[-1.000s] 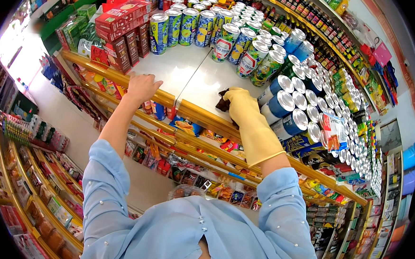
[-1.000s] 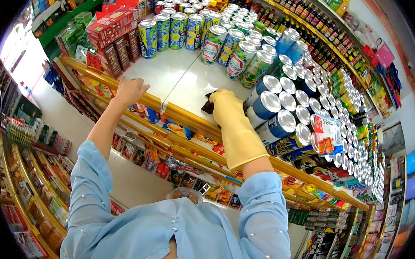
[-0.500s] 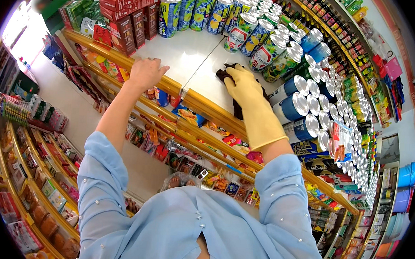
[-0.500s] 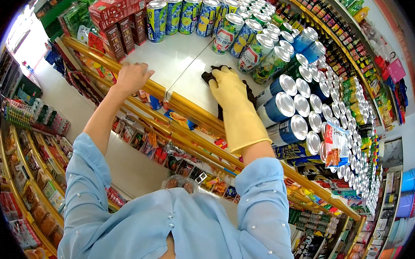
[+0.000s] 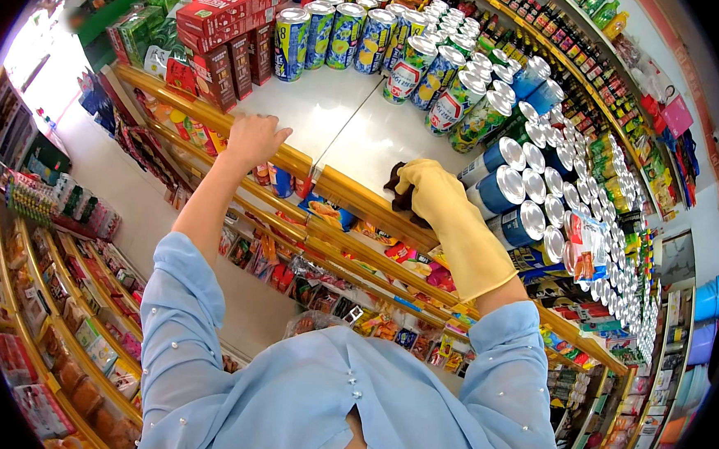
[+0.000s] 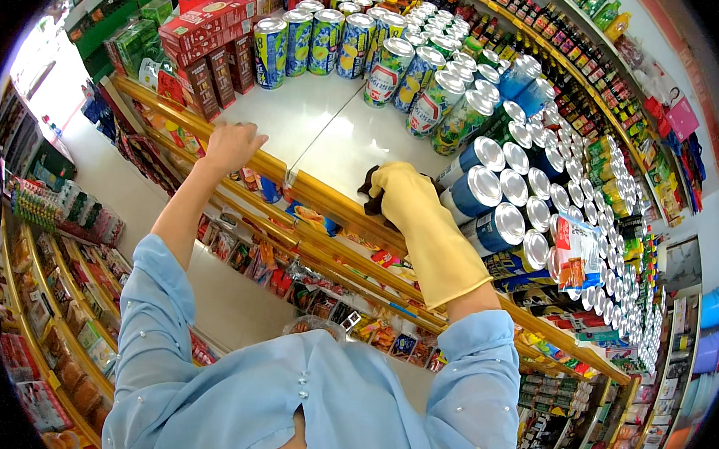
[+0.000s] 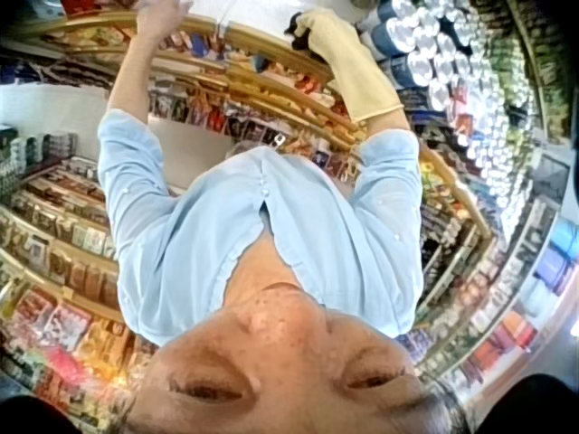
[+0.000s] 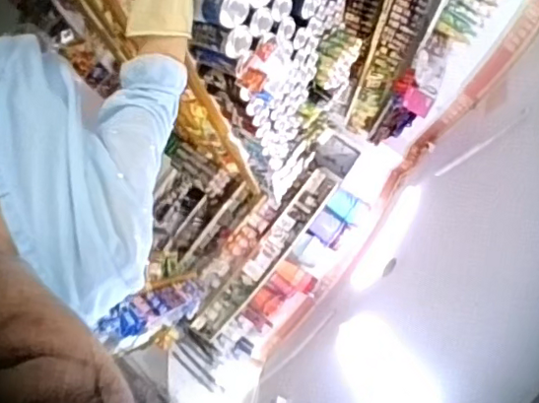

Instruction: The person puts on yellow rubber gloves and walks through a small store. They wipe a shelf with a dark cloth and rearrange beverage cans on the shelf.

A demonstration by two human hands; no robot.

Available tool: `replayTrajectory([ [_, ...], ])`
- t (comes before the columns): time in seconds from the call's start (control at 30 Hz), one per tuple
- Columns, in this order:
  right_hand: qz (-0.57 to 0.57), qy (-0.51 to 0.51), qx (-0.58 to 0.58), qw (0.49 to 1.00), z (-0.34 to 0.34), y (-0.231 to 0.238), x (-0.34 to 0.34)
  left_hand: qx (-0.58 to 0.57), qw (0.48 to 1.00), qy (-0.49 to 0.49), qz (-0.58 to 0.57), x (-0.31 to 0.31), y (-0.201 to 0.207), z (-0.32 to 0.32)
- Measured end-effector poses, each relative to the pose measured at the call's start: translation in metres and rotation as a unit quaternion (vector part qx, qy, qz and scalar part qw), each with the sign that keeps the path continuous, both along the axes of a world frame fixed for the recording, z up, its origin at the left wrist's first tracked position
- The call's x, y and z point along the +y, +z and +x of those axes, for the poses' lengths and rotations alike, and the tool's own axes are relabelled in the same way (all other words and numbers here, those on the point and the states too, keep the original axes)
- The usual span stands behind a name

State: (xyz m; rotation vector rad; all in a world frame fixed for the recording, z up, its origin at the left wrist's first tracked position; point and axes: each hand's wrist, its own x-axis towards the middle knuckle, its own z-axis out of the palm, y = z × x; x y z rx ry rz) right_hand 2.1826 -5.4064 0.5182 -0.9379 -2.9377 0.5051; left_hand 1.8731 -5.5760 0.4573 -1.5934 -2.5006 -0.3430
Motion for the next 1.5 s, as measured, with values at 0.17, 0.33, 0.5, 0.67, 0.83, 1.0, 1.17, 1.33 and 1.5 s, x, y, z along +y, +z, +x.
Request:
replayTrajectory([
  [0.17,0.094,0.009,0.041,0.995,-0.028,0.019,-0.008,-0.005,1.0,0.026,-0.016,-0.004,-0.004,0.0],
  [0.33,0.112,-0.011,0.06,0.992,-0.046,-0.017,0.0,0.008,1.0,0.011,0.018,0.0,-0.008,-0.001],
  [0.5,0.039,-0.002,0.116,0.992,-0.016,-0.016,-0.011,-0.001,1.0,-0.001,0.01,0.001,-0.007,-0.005],
  [0.67,0.038,0.007,0.194,0.98,0.005,-0.021,-0.032,0.02,1.0,-0.002,0.021,-0.006,-0.011,-0.008],
  [0.83,0.063,0.0,0.182,0.981,0.006,-0.026,-0.028,-0.027,1.0,0.008,-0.011,0.002,-0.002,-0.003],
  [1.0,0.083,0.016,0.208,0.975,0.008,-0.034,-0.026,-0.02,1.0,0.011,-0.018,0.002,-0.004,-0.003],
  [1.17,0.079,0.011,0.2,0.977,0.007,-0.031,-0.028,-0.013,1.0,0.005,0.012,0.0,-0.007,-0.004],
  [1.33,0.09,0.025,0.205,0.974,0.006,-0.031,-0.028,-0.006,1.0,0.011,0.009,-0.002,-0.008,-0.006],
  [1.5,0.063,0.026,0.15,0.986,0.003,-0.015,-0.026,-0.005,1.0,0.016,-0.01,0.001,-0.009,-0.006],
])
